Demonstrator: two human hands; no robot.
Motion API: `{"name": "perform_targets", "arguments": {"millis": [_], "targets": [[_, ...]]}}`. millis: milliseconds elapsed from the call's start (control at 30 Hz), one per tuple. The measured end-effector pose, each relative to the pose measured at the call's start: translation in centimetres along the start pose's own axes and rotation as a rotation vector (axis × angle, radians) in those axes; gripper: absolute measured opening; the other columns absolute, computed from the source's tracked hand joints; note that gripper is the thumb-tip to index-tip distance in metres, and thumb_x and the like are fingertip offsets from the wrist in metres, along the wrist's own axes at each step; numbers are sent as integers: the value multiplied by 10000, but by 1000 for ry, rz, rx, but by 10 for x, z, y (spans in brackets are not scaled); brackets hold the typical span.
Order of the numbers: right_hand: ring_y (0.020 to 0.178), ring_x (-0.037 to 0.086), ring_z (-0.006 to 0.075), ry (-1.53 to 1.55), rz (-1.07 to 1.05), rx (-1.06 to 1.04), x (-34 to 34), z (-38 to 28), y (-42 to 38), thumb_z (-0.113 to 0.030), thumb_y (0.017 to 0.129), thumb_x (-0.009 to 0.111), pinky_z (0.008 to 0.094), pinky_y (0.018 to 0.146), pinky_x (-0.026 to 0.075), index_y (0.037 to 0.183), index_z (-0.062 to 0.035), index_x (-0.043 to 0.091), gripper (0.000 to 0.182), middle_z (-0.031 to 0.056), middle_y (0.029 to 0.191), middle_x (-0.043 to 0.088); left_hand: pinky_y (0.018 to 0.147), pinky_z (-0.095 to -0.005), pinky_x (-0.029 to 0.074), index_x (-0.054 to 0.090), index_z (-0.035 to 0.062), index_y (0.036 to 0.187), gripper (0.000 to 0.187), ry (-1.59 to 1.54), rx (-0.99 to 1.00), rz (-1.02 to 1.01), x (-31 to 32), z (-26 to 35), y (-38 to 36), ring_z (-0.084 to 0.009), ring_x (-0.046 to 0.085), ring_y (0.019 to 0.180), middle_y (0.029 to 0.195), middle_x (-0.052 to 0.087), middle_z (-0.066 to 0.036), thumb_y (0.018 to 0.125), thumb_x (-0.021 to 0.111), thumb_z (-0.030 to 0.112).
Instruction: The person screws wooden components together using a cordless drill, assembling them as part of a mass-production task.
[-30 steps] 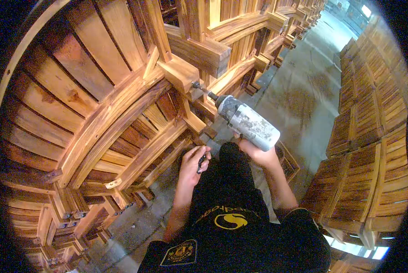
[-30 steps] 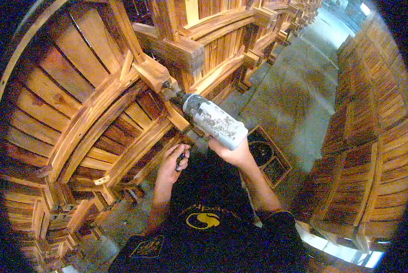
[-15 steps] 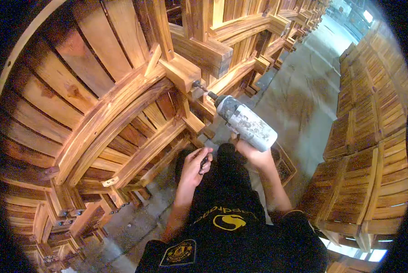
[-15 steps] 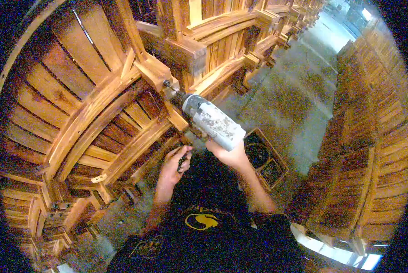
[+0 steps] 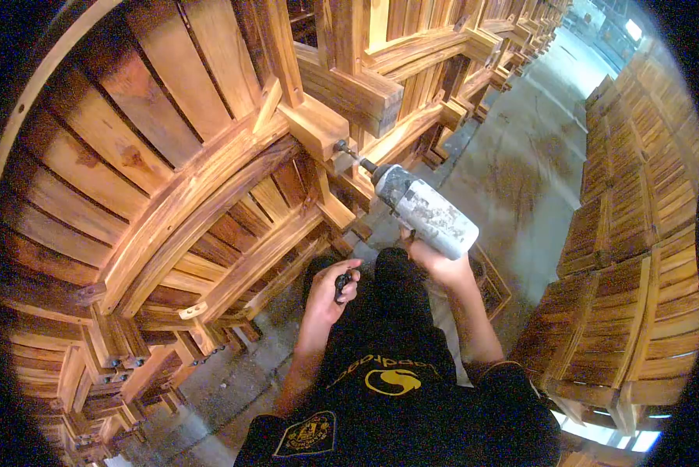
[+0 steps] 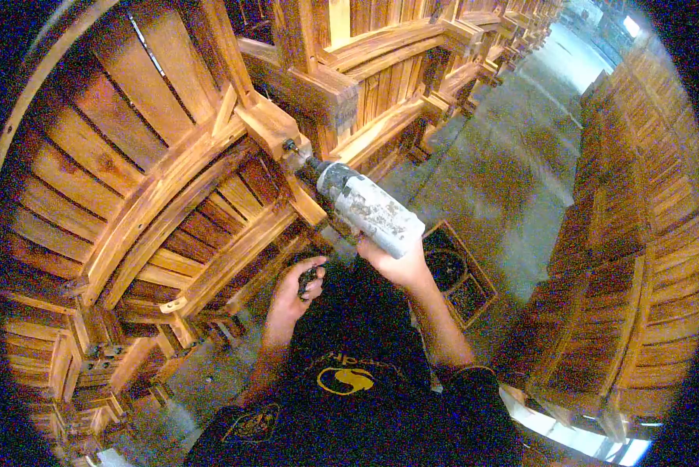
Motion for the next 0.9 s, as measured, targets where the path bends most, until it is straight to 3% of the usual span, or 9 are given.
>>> {"name": "perform_targets", "arguments": {"millis": [67, 500, 600, 667, 800, 867, 900], "targets": [[815, 601, 182, -161, 30, -124, -2, -19, 1, 24, 627, 561, 293, 739, 466, 956, -34, 630, 341, 55, 890, 644, 375, -191, 289, 600, -30, 1000, 212, 25, 36, 37, -3, 1, -2, -84, 427, 478, 741, 574, -80, 861, 547, 121], [784, 592, 179, -154, 27, -161, 0, -34, 7, 13, 632, 584, 285, 712, 462, 936, -28, 628, 310, 50, 862, 635, 381, -179, 280, 590, -41, 1037, 224, 131, 71, -1, 2, -3, -7, -70, 419, 486, 778, 578, -81, 874, 546, 107], [769, 581, 165, -108, 24, -82, 0, -23, 5, 19, 621, 573, 281, 695, 458, 917, -29, 629, 305, 41, 848, 625, 380, -179, 275, 589, -34, 1027, 215, 32, 26, 41, -6, -6, -6, -68, 409, 485, 744, 554, -62, 873, 553, 111], [760, 566, 150, -18, 11, 103, 1, 2, 3, 26, 607, 565, 279, 681, 450, 909, -33, 624, 313, 28, 838, 614, 380, -180, 274, 587, -20, 1017, 203, -41, -4, 67, -15, -9, -1, -66, 397, 483, 745, 542, -50, 873, 556, 120], [751, 548, 132, 21, 34, 94, 3, 7, 1, 26, 605, 564, 273, 664, 441, 918, -37, 618, 323, 14, 824, 603, 378, -182, 277, 561, 0, 1029, 203, -95, -11, 46, -19, -7, -3, -66, 399, 492, 738, 523, -37, 875, 554, 133], [916, 614, 230, -21, 26, 60, 2, 11, 1, -53, 644, 632, 320, 816, 468, 958, -60, 640, 315, 76, 969, 654, 383, -185, 288, 529, 13, 1034, 206, -185, -82, 5, -16, -12, -5, -69, 396, 498, 734, 502, -29, 868, 553, 132], [916, 614, 230, -21, 26, 61, 2, 14, 1, -53, 644, 632, 320, 816, 468, 958, -60, 640, 315, 76, 969, 654, 383, -185, 288, 529, 13, 1034, 206, -185, -82, 5, -18, -12, -5, -69, 396, 498, 734, 502, -29, 868, 553, 132]]}}
Point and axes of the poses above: each hand's wrist, its own y-axis towards the middle knuckle, its own x-axis out of the palm, z = x × y, the point moved 8 cm from there along y, towards the middle knuckle
